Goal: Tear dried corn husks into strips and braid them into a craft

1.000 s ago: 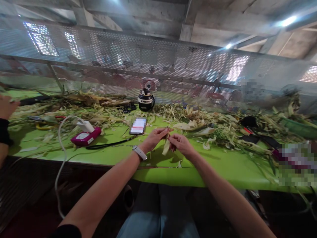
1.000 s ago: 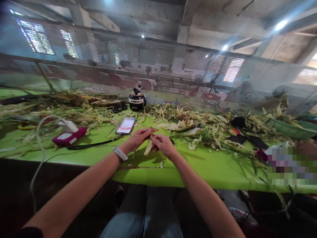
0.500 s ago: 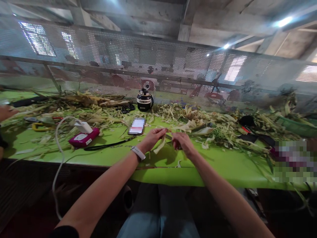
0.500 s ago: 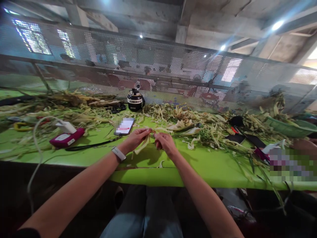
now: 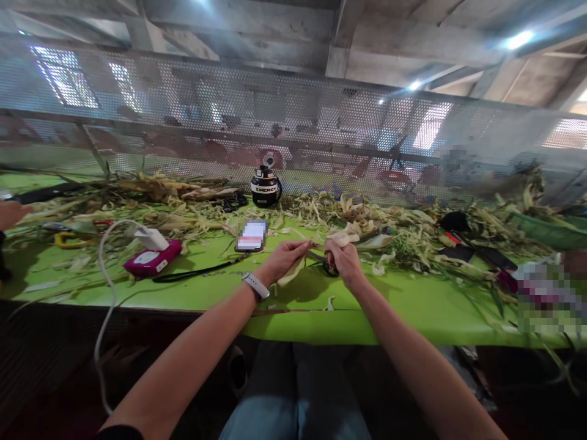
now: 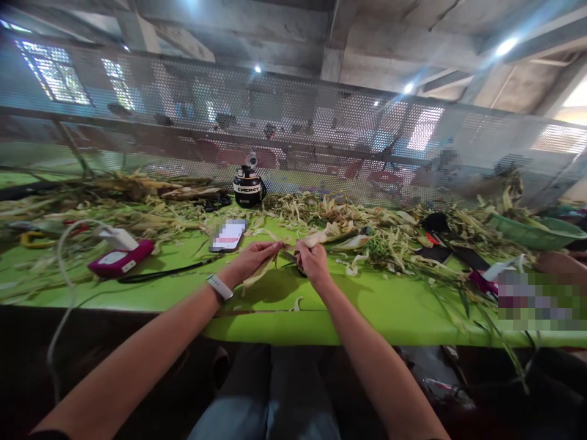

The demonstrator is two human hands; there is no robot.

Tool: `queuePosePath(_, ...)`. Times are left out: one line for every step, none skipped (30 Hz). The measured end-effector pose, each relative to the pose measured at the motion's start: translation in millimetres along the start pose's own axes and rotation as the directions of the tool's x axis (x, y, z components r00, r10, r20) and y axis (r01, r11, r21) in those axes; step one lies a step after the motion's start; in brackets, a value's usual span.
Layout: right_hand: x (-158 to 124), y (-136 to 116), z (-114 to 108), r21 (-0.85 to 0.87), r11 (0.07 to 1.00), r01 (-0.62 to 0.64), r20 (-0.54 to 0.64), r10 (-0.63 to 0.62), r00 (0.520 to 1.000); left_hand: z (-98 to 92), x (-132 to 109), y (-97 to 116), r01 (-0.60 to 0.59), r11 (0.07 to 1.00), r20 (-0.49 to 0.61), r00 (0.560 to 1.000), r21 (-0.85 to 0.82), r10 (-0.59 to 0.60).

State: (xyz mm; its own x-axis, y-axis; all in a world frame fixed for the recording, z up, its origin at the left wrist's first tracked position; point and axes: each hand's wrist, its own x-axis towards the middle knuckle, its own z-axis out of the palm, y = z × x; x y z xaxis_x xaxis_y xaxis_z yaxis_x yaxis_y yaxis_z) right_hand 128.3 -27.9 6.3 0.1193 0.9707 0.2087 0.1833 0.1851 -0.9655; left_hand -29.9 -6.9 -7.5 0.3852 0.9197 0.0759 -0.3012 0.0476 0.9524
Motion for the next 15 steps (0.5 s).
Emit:
queuePosePath(0.0, 0.9, 0.2, 0.024, 1.000, -0.017, -0.018, 0.017, 1.000, -0.4, 0.8, 0.4, 0.002, 1.000, -0.010, 1.000, -0.028, -0.002)
queuePosePath(-0.2, 1.5, 0.2, 0.047, 0.998, -0.036, -0.019, 0.037, 0.999, -0.8, 1.4, 0.9, -0.003, 0.999, -0.019, 1.000, -0.053, 0.002)
queuePosePath(-0.7, 1.7, 0.1, 0.068, 0.996, -0.051, -0.006, 0.052, 0.999, -1.1, 2.1, 1.2, -0.014, 0.997, -0.025, 1.000, -0.076, 0.013)
queuePosePath(-1.2, 1.7, -0.1, 0.086, 0.994, -0.060, 0.008, 0.060, 0.998, -1.3, 2.6, 1.4, -0.027, 0.995, -0.032, 0.999, -0.097, 0.024)
queuePosePath(-2.0, 1.5, -0.3, 0.098, 0.993, -0.065, 0.024, 0.063, 0.998, -1.5, 3.2, 1.5, -0.036, 0.993, -0.038, 0.999, -0.117, 0.032)
queuePosePath(-2.7, 1.1, -0.4, 0.105, 0.992, -0.064, 0.035, 0.060, 0.998, -1.7, 3.7, 1.6, -0.041, 0.990, -0.044, 0.998, -0.136, 0.035)
queuePosePath(-3.4, 0.9, -0.3, 0.109, 0.993, -0.054, 0.036, 0.050, 0.998, -1.9, 4.1, 1.5, -0.036, 0.988, -0.049, 0.998, -0.152, 0.029)
queuePosePath(-3.8, 1.0, -0.2, 0.112, 0.993, -0.040, 0.033, 0.037, 0.999, -2.1, 4.4, 1.5, -0.029, 0.986, -0.056, 0.998, -0.167, 0.020)
queuePosePath(-3.8, 1.6, -0.1, 0.112, 0.993, -0.028, 0.029, 0.025, 0.999, -2.3, 4.6, 1.6, -0.022, 0.984, -0.065, 0.998, -0.178, 0.010)
queuePosePath(-3.2, 2.6, -0.2, 0.107, 0.994, -0.025, 0.029, 0.021, 0.999, -2.3, 4.6, 1.8, -0.018, 0.983, -0.072, 0.997, -0.183, 0.004)
queuePosePath(-1.8, 4.2, -0.9, 0.099, 0.995, -0.033, 0.027, 0.030, 0.999, -2.2, 4.4, 2.0, -0.017, 0.984, -0.076, 0.997, -0.178, 0.004)
queuePosePath(0.5, 6.1, -2.4, 0.090, 0.995, -0.050, 0.008, 0.050, 0.999, -1.9, 3.9, 2.4, -0.019, 0.986, -0.075, 0.997, -0.166, 0.006)
queuePosePath(3.5, 7.9, -4.9, 0.077, 0.995, -0.070, -0.037, 0.073, 0.997, -1.4, 3.1, 2.8, -0.023, 0.989, -0.070, 0.997, -0.148, 0.013)
queuePosePath(7.1, 9.4, -8.5, 0.061, 0.995, -0.076, -0.113, 0.083, 0.990, -0.7, 2.1, 3.1, -0.026, 0.992, -0.060, 0.998, -0.126, 0.019)
queuePosePath(10.9, 10.2, -13.0, 0.045, 0.997, -0.059, -0.213, 0.068, 0.975, 0.1, 0.9, 3.3, -0.024, 0.995, -0.046, 0.999, -0.101, 0.020)
